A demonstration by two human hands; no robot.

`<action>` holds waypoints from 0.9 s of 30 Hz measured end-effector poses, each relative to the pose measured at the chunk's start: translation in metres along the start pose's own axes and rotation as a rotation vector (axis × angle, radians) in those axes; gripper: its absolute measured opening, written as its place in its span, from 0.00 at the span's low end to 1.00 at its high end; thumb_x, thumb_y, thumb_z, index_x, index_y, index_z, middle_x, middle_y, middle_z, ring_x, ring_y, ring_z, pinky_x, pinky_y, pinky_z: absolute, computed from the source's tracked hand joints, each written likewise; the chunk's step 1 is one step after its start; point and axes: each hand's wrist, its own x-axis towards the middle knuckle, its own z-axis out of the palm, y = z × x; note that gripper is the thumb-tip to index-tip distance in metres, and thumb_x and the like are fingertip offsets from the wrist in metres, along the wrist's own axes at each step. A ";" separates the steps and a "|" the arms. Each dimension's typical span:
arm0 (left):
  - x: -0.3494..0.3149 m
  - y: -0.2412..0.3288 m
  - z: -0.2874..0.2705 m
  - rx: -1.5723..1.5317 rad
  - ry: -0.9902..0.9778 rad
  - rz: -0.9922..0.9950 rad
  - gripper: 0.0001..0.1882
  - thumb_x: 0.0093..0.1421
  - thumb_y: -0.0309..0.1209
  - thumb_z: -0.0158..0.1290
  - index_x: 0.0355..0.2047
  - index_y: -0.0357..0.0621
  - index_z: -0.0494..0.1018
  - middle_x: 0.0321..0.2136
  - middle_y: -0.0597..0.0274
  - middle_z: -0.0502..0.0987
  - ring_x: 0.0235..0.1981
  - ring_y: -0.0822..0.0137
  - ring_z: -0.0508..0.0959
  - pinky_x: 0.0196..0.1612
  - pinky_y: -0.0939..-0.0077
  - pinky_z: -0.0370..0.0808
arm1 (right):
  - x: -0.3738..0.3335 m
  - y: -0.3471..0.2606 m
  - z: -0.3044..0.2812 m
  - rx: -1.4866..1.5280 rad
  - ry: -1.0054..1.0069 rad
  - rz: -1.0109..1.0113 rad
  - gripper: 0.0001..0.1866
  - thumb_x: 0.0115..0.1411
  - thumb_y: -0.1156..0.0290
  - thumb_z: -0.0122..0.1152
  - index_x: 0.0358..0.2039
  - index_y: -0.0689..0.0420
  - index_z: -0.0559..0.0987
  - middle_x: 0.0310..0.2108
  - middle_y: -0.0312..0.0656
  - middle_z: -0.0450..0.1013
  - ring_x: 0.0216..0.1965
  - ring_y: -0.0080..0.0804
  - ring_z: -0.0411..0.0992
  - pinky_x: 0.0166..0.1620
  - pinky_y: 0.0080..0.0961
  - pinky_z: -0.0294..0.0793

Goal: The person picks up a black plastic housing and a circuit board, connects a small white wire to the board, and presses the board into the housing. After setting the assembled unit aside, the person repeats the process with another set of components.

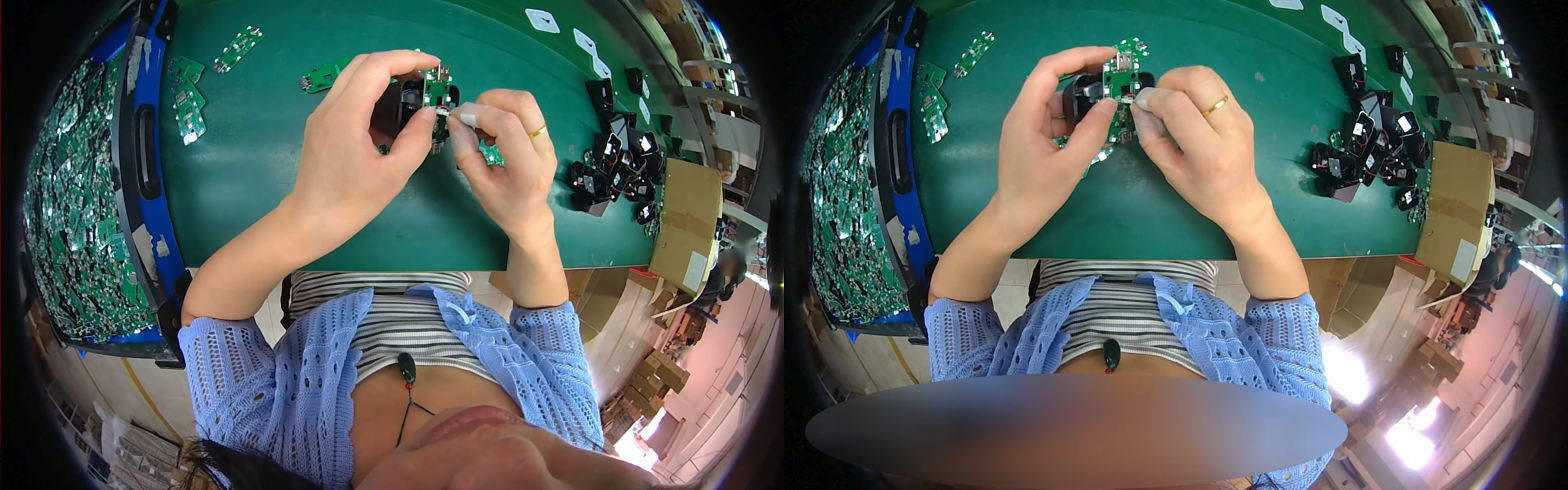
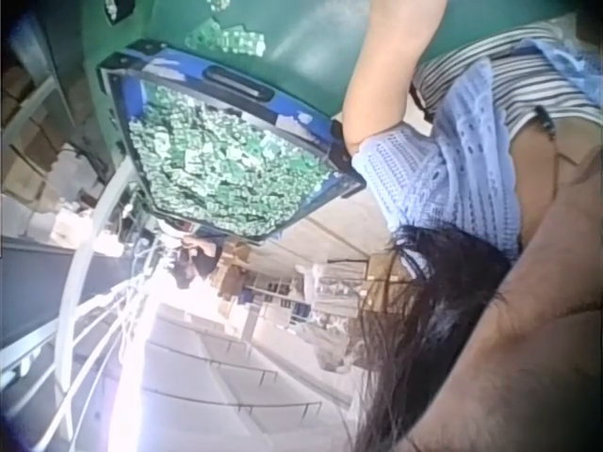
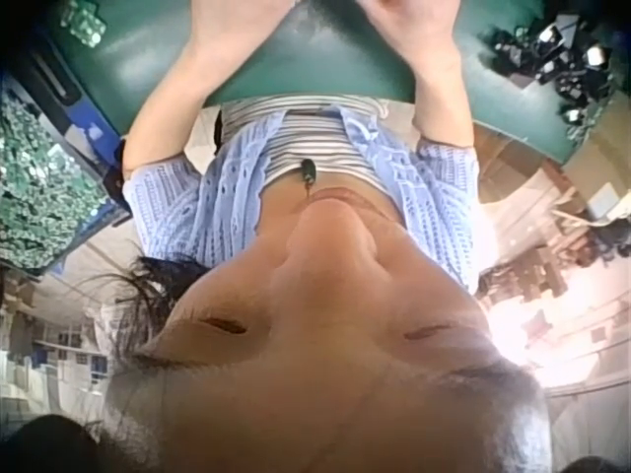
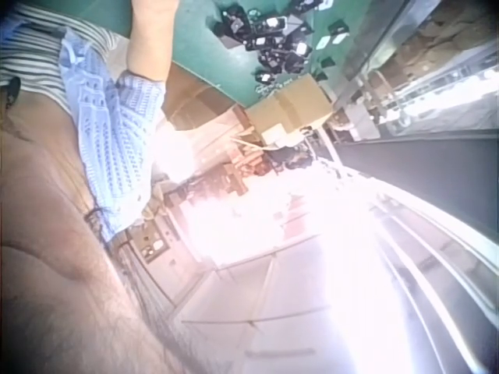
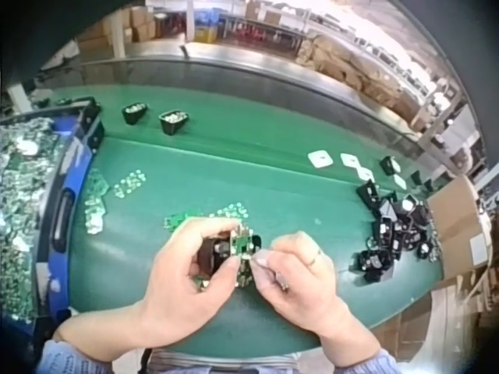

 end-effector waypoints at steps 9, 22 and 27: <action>-0.001 0.001 -0.002 0.060 -0.028 0.056 0.18 0.55 0.19 0.50 0.47 0.40 0.65 0.40 0.63 0.69 0.34 0.77 0.73 0.34 0.87 0.72 | 0.002 -0.003 0.000 -0.124 -0.041 -0.112 0.12 0.39 0.84 0.63 0.27 0.60 0.73 0.26 0.41 0.67 0.25 0.36 0.68 0.25 0.24 0.68; -0.002 -0.003 0.005 0.102 0.066 0.278 0.16 0.48 0.19 0.53 0.40 0.43 0.71 0.36 0.58 0.72 0.31 0.64 0.75 0.30 0.77 0.74 | 0.000 -0.001 -0.007 0.728 -0.120 0.637 0.09 0.50 0.82 0.59 0.25 0.60 0.67 0.25 0.33 0.64 0.28 0.18 0.65 0.33 0.16 0.67; -0.003 -0.004 0.005 0.188 0.089 0.330 0.16 0.47 0.18 0.53 0.38 0.43 0.72 0.35 0.58 0.72 0.31 0.63 0.76 0.30 0.77 0.74 | -0.001 0.001 0.001 0.603 -0.137 0.607 0.11 0.48 0.84 0.59 0.23 0.61 0.65 0.24 0.35 0.63 0.25 0.21 0.63 0.29 0.18 0.66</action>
